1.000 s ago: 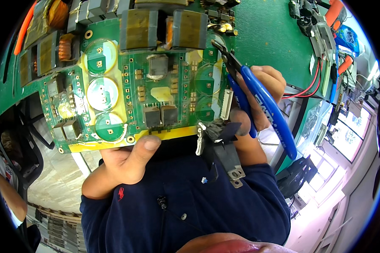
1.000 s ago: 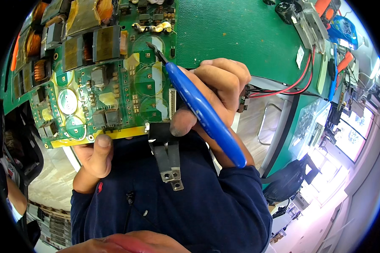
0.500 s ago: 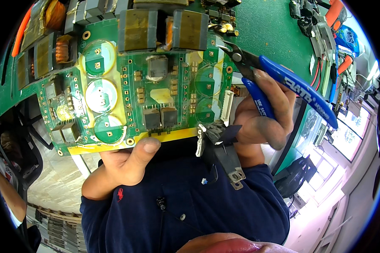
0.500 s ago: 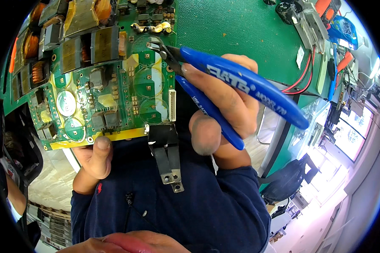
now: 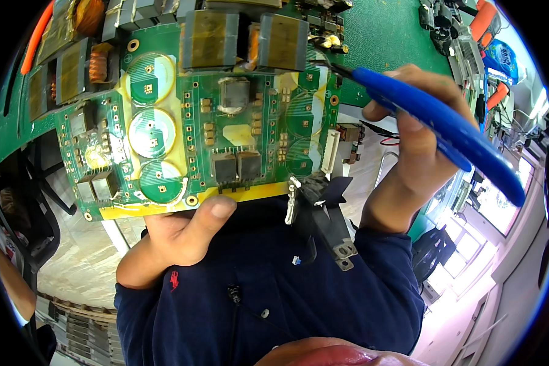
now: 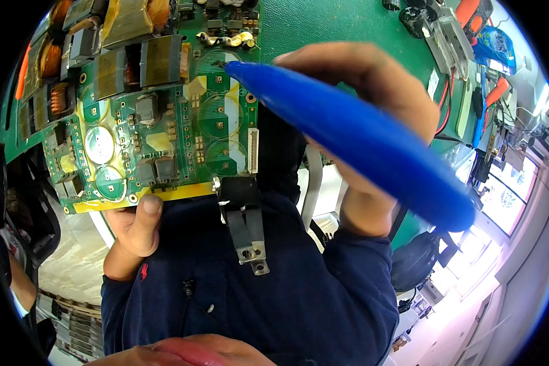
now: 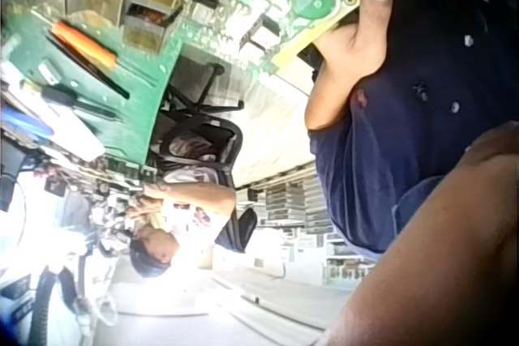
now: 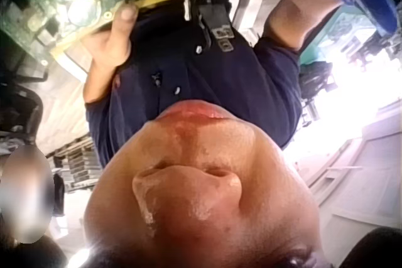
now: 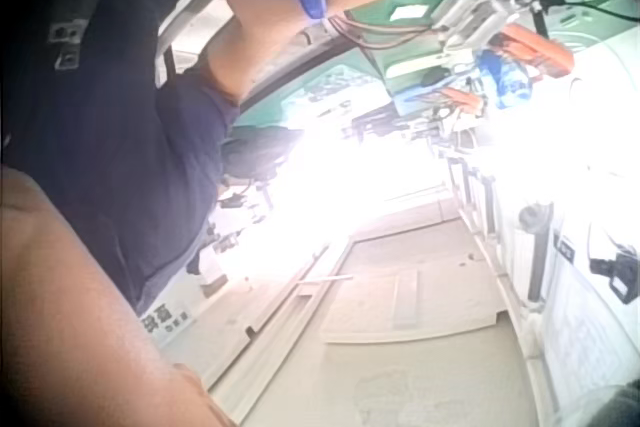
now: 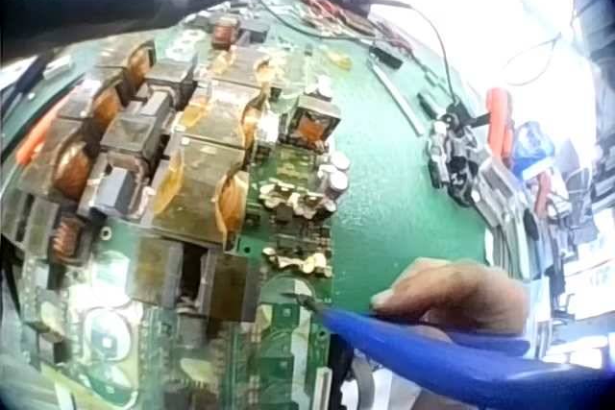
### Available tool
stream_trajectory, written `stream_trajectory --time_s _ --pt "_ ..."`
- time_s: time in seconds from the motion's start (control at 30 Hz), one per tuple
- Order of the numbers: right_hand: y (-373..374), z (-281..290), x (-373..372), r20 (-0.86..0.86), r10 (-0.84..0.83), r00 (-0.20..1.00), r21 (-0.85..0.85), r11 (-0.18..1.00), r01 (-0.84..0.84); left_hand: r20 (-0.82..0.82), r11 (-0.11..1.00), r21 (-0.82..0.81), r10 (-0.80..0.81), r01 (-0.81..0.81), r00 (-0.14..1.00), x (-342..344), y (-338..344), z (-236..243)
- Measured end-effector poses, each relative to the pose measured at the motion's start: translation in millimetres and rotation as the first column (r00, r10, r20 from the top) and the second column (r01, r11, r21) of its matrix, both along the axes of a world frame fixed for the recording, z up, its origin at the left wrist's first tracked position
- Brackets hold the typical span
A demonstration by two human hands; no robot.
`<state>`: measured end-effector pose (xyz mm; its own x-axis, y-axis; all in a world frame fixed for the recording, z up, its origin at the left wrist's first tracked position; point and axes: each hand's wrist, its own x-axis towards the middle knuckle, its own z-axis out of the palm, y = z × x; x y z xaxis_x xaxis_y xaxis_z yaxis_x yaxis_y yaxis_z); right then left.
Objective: The person uses blue-handled pliers to clip components on both sides of a large green circuit board.
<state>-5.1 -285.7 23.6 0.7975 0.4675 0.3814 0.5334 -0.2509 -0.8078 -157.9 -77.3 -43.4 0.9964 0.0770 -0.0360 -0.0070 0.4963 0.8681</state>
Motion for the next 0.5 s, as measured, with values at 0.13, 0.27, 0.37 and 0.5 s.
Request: stream_trajectory --time_s 0.13,0.27,0.37,0.5 --pt "-7.4 6.1 21.4 -0.080 0.125 0.989 0.094 0.989 -0.118 0.012 0.999 0.050 -0.008 0.007 1.000 0.1 1.3 -1.3" --pt "-14.0 21.7 39.9 -0.089 0.199 0.976 -0.002 0.980 -0.200 -0.002 1.000 0.019 -0.004 0.004 1.000 0.7 0.3 0.1" --pt "-13.3 28.6 42.3 -0.131 0.143 0.981 -0.042 0.988 -0.150 -0.006 1.000 0.027 -0.011 0.011 1.000 -0.5 1.5 -0.1" --pt "-8.4 36.2 41.2 -0.104 0.170 0.980 -0.165 0.969 -0.185 -0.001 0.999 0.033 -0.013 0.013 1.000 -1.3 1.8 -1.2"
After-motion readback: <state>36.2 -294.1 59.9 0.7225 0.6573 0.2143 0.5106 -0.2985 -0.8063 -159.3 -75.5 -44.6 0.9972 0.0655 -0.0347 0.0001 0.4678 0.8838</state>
